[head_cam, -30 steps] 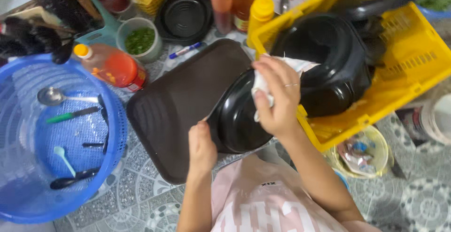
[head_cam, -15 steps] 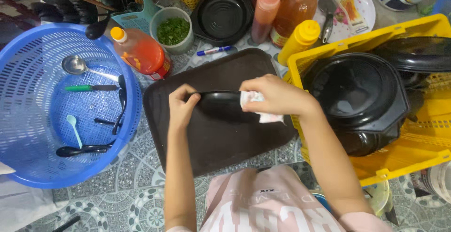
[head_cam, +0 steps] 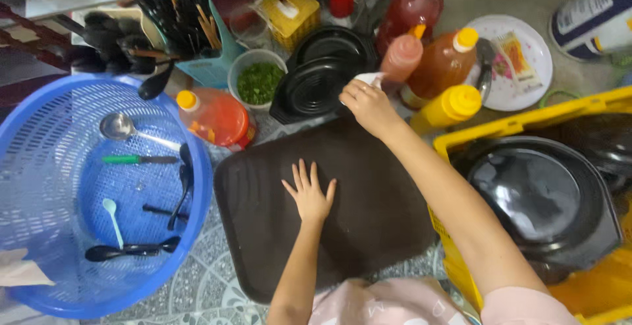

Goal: The person places a black pot on a gas stove and uses tongs to add meat from a metal container into the pot. They then add purple cabbage, baby corn, enoki mushrooms, mushrooms from a bag, and chopped greens into several pots arranged on the stove, and later wipe the pots with paper towel and stack them in a yellow crate.

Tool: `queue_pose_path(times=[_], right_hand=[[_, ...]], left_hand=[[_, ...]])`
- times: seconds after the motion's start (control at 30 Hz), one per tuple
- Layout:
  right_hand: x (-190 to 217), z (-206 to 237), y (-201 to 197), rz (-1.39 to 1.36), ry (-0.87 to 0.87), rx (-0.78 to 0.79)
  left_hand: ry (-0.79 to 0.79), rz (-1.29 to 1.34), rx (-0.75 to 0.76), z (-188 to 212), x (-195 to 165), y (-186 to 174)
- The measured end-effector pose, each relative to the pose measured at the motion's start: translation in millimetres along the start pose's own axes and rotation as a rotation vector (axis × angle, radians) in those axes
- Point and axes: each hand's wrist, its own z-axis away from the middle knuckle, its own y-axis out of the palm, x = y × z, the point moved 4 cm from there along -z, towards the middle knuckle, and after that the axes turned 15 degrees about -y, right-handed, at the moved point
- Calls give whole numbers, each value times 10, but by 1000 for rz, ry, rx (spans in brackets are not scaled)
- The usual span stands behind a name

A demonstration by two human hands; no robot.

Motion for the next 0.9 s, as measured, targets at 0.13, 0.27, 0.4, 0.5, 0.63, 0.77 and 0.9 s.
queue_pose_path(times=[0.13,0.27,0.4,0.5,0.63,0.77,0.9], right_hand=[[-69,179,427,139,-26,180],[-48,378,843,189,-46,423],[-110,389,1138,283,29,479],[-86,276,1325,385,38,526],[-108,117,1384,486,9,475],[-311,102,1337,482,-10,524],[-385,212,1372,518,-20,579]], left_hand=[[-29,-6,17,-82,3,10],[-39,-8,38,-39,36,14],[-35,1,31,-38,24,1],[-47,-20,50,-62,13,-7],[-54,46,68,-65,27,-32],[-47,47,75,-57,44,-33],[-60,37,92,-57,38,-23]])
